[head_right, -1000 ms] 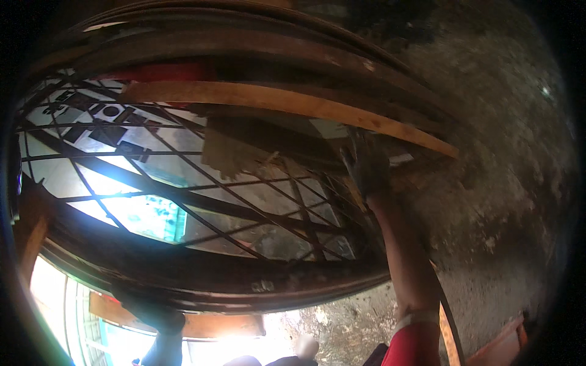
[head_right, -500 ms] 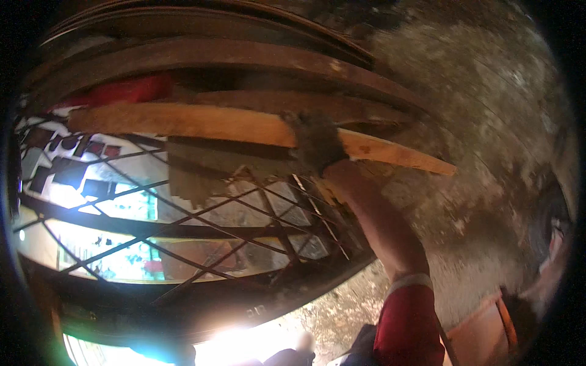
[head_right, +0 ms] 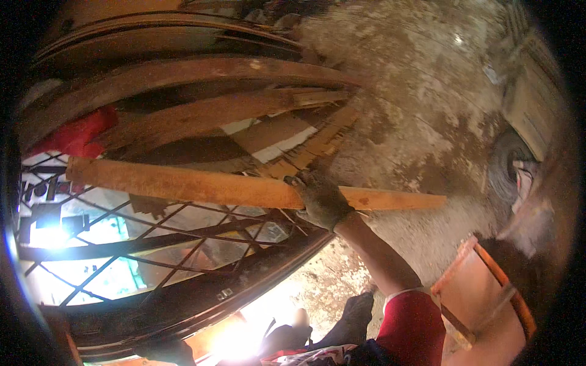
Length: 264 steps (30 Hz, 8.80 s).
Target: The person hammers nails into wooden planks to join them together. They then retrieve a smaller piece of wood, saw it to size, and nail it onto the planks. The person works outdoors on a concrete surface, using a hammer, hand saw, and nails from a bucket.
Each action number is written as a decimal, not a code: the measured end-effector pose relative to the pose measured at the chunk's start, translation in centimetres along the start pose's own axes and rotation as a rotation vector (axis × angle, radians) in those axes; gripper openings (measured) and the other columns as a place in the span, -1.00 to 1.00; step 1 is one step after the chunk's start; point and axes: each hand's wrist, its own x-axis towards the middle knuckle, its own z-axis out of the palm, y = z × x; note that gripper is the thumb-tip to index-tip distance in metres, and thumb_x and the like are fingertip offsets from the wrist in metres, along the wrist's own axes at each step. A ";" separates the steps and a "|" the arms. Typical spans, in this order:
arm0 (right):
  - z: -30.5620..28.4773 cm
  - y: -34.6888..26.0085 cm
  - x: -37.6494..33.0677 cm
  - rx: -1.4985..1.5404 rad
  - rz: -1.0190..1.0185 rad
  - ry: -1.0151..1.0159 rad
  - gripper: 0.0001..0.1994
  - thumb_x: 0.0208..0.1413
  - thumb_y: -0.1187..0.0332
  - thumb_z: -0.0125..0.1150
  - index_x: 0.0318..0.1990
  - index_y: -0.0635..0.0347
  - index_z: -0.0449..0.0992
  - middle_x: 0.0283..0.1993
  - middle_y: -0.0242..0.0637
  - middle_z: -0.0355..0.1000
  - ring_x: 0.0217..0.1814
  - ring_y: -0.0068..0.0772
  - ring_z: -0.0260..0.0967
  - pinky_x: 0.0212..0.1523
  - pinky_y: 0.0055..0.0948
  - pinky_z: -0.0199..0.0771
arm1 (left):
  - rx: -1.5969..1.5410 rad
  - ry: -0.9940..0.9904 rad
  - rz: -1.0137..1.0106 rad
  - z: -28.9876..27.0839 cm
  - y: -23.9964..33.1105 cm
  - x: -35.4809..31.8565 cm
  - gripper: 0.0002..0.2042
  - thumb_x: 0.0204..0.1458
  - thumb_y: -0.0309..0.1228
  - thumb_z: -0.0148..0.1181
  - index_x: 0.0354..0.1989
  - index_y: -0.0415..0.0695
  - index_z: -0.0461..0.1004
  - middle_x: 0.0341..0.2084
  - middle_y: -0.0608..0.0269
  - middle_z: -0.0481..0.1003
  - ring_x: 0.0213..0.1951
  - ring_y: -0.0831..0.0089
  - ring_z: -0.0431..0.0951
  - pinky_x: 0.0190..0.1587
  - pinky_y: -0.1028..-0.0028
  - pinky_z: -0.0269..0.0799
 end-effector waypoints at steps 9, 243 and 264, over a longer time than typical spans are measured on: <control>-6.3 2.9 -4.4 -0.046 0.009 0.077 -0.19 -0.26 0.36 0.61 0.27 0.05 0.36 0.06 -0.11 0.38 0.10 0.03 0.37 0.10 -0.03 0.45 | 0.013 0.040 0.038 0.4 1.2 1.1 -0.43 0.36 -0.14 0.00 0.43 -0.23 0.19 0.26 -0.03 0.40 0.24 0.07 0.46 0.30 0.19 0.38; 255.3 -189.7 -226.5 0.162 -0.229 -1.927 -0.77 0.36 0.31 0.21 0.02 0.28 0.51 -0.43 -0.51 0.39 -0.56 -0.77 0.23 -0.57 -0.62 0.25 | 0.069 -0.854 -1.959 -83.6 -150.7 -332.4 -0.20 0.07 -0.06 0.32 0.42 -0.28 0.23 0.08 -0.12 0.39 0.08 -0.04 0.42 0.18 0.04 0.32; 262.7 -186.3 -228.5 -0.319 -0.223 -1.863 -0.62 0.44 0.19 0.00 0.20 0.32 0.34 -0.46 -0.22 0.45 -0.48 -0.36 0.44 -0.43 -0.29 0.46 | 0.139 -0.916 -1.913 -78.0 -152.6 -333.5 -0.19 0.08 0.14 0.20 0.42 -0.14 0.26 0.03 0.04 0.41 0.10 0.00 0.39 0.27 -0.06 0.14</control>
